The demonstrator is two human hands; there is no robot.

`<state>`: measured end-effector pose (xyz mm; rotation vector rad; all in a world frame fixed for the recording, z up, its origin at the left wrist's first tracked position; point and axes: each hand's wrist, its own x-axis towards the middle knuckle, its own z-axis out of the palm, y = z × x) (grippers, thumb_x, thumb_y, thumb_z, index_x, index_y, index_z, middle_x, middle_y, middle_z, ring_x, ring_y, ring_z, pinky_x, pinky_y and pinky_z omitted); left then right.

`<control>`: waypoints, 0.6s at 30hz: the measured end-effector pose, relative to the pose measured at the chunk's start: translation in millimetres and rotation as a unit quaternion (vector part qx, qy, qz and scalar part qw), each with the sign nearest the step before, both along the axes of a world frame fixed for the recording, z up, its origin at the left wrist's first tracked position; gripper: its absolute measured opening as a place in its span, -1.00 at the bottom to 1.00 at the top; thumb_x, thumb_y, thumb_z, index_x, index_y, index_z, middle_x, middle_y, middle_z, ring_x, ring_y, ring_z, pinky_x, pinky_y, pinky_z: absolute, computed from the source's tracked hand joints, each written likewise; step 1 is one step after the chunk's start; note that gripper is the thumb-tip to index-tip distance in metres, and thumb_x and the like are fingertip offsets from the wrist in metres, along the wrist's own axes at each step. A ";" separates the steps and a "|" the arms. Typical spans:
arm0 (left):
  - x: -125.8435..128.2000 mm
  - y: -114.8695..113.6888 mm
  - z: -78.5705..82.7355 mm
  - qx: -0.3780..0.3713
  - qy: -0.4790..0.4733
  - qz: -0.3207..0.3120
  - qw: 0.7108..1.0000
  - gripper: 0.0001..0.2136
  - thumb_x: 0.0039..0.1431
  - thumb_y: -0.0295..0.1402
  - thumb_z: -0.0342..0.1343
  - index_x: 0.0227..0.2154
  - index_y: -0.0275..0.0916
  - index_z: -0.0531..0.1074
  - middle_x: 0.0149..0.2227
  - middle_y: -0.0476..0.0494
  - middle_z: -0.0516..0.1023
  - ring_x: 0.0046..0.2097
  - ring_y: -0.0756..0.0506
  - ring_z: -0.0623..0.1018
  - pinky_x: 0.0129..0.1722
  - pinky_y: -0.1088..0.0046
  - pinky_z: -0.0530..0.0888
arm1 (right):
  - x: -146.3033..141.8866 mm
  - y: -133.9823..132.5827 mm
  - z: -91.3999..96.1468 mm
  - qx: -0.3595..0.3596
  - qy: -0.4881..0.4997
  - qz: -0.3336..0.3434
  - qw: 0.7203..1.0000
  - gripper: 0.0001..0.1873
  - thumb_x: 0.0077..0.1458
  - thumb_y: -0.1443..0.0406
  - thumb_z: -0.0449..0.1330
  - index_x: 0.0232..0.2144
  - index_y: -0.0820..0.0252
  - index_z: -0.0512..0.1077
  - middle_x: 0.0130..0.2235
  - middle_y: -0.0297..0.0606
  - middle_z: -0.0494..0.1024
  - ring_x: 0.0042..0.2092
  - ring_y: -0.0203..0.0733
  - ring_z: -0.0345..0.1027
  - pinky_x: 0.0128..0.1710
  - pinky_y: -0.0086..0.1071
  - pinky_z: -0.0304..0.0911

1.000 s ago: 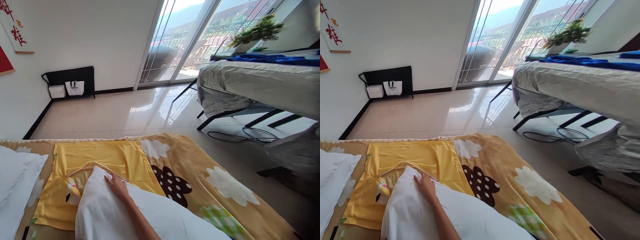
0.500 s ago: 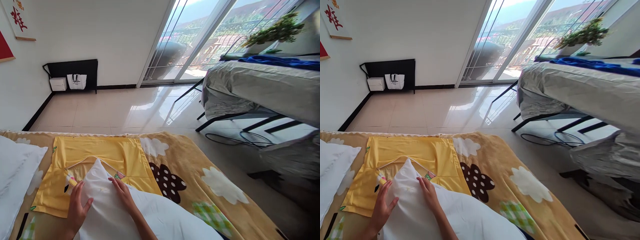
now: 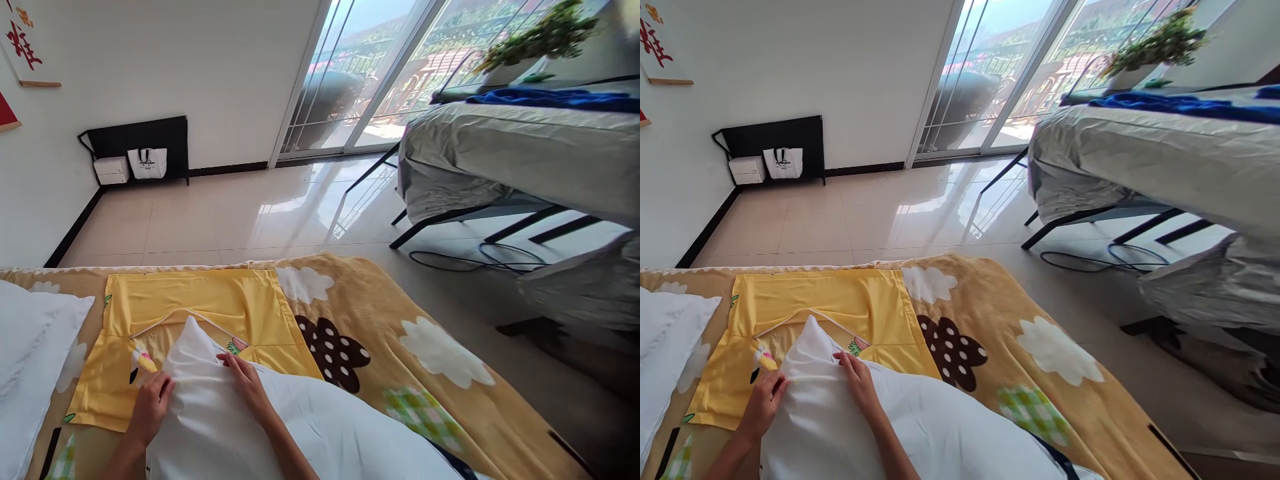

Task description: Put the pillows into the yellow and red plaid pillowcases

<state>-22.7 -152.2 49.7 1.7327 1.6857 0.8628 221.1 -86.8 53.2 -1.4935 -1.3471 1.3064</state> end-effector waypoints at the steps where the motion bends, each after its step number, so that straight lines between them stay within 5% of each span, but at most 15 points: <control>1: -6.7 -1.2 -2.3 -0.019 -0.039 0.021 0.999 -0.63 0.26 -0.01 -0.04 -0.46 -0.19 0.40 -0.45 -0.10 0.47 -0.36 -0.09 0.46 -0.31 0.42 0.38 | 0.2 0.2 -1.0 -0.003 0.003 -0.005 1.000 -0.10 -0.08 -0.41 -0.10 -0.35 0.19 0.62 -0.35 -0.13 0.58 -0.24 0.01 0.43 -0.15 -0.21 0.30; 5: -29.9 -7.2 -10.0 -0.057 -0.237 0.170 0.955 -0.49 -0.05 0.20 0.16 -0.55 -0.22 0.37 -0.58 0.00 0.38 -0.50 -0.01 0.37 -0.46 0.48 0.34 | 1.2 0.6 -4.5 -0.013 0.019 -0.016 1.000 -0.09 -0.10 -0.42 -0.09 -0.34 0.19 0.63 -0.34 -0.12 0.59 -0.22 0.03 0.43 -0.14 -0.19 0.29; 10: -57.3 -23.8 -7.7 -0.120 -0.532 0.331 0.770 -0.60 -0.25 -0.15 0.43 -0.40 -0.26 0.44 -0.26 -0.19 0.60 -0.22 -0.15 0.58 -0.29 0.39 0.51 | 3.4 -0.4 -8.2 -0.020 0.040 -0.029 0.999 -0.14 -0.08 -0.39 -0.04 -0.32 0.18 0.63 -0.29 -0.11 0.61 -0.18 0.05 0.43 -0.09 -0.19 0.28; 12: -68.3 -32.9 -2.6 -0.114 -0.589 0.368 0.710 -0.68 -0.23 -0.31 0.41 -0.42 -0.24 0.41 -0.37 -0.08 0.57 -0.30 -0.10 0.58 -0.31 0.39 0.54 | 4.3 -0.7 -10.1 -0.020 0.043 -0.036 0.998 -0.15 -0.08 -0.39 -0.02 -0.33 0.18 0.63 -0.29 -0.11 0.61 -0.18 0.04 0.43 -0.09 -0.19 0.29; 15: -85.3 -48.0 9.5 -0.073 -0.609 0.379 0.693 -0.65 -0.22 -0.31 0.42 -0.52 -0.21 0.29 -0.59 0.13 0.32 -0.55 0.06 0.37 -0.56 0.55 0.40 | 5.6 -0.3 -13.6 -0.025 0.040 -0.041 0.998 -0.14 -0.09 -0.39 -0.02 -0.34 0.19 0.63 -0.31 -0.10 0.60 -0.19 0.04 0.42 -0.10 -0.19 0.29; 18: -105.4 -63.9 23.1 -0.060 -0.567 0.371 0.733 -0.57 -0.26 -0.20 0.46 -0.56 -0.21 0.25 -0.61 0.16 0.22 -0.59 0.10 0.26 -0.64 0.58 0.29 | 6.5 0.7 -18.5 -0.032 0.038 -0.041 0.998 -0.11 -0.12 -0.41 -0.03 -0.34 0.21 0.63 -0.30 -0.09 0.60 -0.18 0.04 0.43 -0.10 -0.19 0.29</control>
